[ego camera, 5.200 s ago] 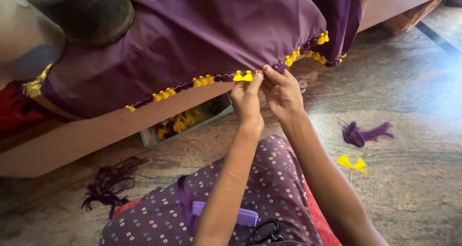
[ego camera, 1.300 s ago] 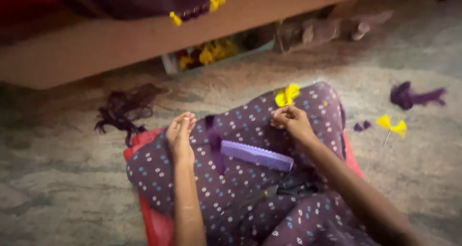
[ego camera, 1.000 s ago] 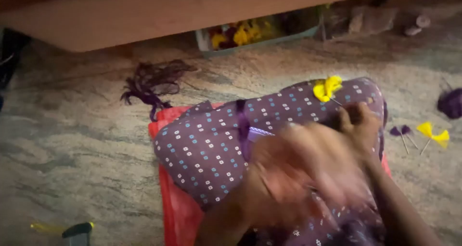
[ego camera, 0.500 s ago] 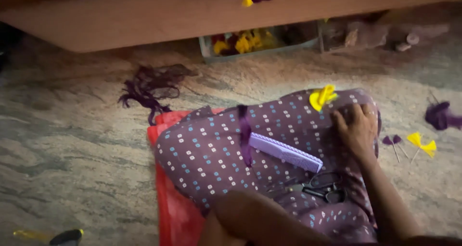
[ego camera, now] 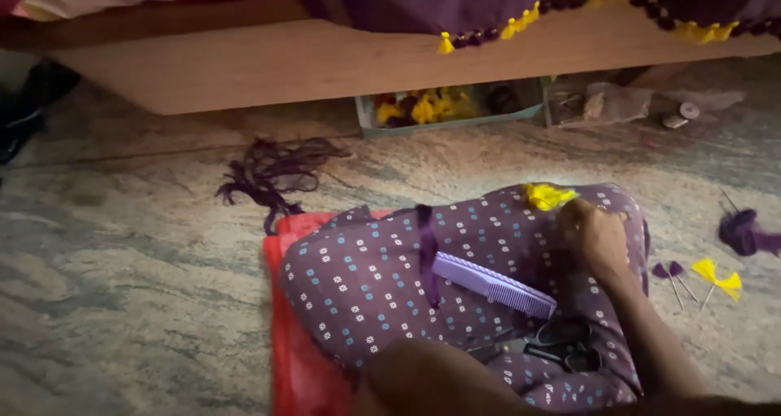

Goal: Adding decorative yellow and purple tassels to the edge of a purple fabric, possibly a sari, using hands and a comb for alignment.

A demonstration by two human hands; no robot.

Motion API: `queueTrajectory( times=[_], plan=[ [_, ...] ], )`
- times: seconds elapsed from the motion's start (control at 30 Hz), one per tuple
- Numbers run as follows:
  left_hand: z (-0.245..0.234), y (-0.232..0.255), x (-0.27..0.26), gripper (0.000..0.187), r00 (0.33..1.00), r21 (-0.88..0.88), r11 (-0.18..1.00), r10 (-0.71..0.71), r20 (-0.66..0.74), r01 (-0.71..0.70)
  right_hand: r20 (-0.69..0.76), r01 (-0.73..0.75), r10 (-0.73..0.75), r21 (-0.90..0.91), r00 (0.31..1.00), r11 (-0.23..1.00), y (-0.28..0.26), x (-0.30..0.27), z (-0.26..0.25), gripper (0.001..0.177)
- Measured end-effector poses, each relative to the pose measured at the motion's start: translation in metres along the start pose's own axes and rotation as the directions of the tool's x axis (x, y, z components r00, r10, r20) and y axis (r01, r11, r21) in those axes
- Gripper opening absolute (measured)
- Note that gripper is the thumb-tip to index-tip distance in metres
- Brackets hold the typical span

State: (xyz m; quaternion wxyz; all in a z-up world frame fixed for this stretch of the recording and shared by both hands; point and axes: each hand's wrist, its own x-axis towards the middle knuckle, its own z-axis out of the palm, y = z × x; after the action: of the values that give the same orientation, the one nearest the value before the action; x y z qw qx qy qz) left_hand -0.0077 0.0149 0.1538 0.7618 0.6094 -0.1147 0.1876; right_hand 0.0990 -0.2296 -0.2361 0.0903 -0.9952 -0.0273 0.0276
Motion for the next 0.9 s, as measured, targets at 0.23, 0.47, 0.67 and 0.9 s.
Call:
queueTrajectory(
  times=[0.23, 0.47, 0.67, 0.9],
  plan=[
    [-0.083, -0.165, 0.053, 0.010, 0.982, 0.211, 0.965, 0.172, -0.079, -0.152, -0.172, 0.058, 0.051, 0.576, 0.984, 0.816, -0.068, 0.063, -0.058, 0.022],
    [-0.160, -0.337, 0.139, 0.013, 0.906, -0.209, 0.938, -0.328, -0.268, 0.278, -0.130, 0.130, -0.031, 0.991, 0.991, -0.019, -0.179, 0.103, -0.110, 0.015],
    [-0.154, -0.324, 0.135, 0.024, 0.947, -0.544, 0.819, -0.296, -0.123, 0.185, -0.044, 0.044, 0.002, 0.995, 0.999, 0.088, -0.215, 0.119, -0.095, 0.020],
    [-0.157, -0.283, 0.126, 0.024, 0.955, -0.194, 0.970, -0.188, -0.229, 0.144, -0.014, 0.014, 0.003, 1.000, 1.000, -0.003, -0.235, 0.131, -0.086, 0.015]
  ],
)
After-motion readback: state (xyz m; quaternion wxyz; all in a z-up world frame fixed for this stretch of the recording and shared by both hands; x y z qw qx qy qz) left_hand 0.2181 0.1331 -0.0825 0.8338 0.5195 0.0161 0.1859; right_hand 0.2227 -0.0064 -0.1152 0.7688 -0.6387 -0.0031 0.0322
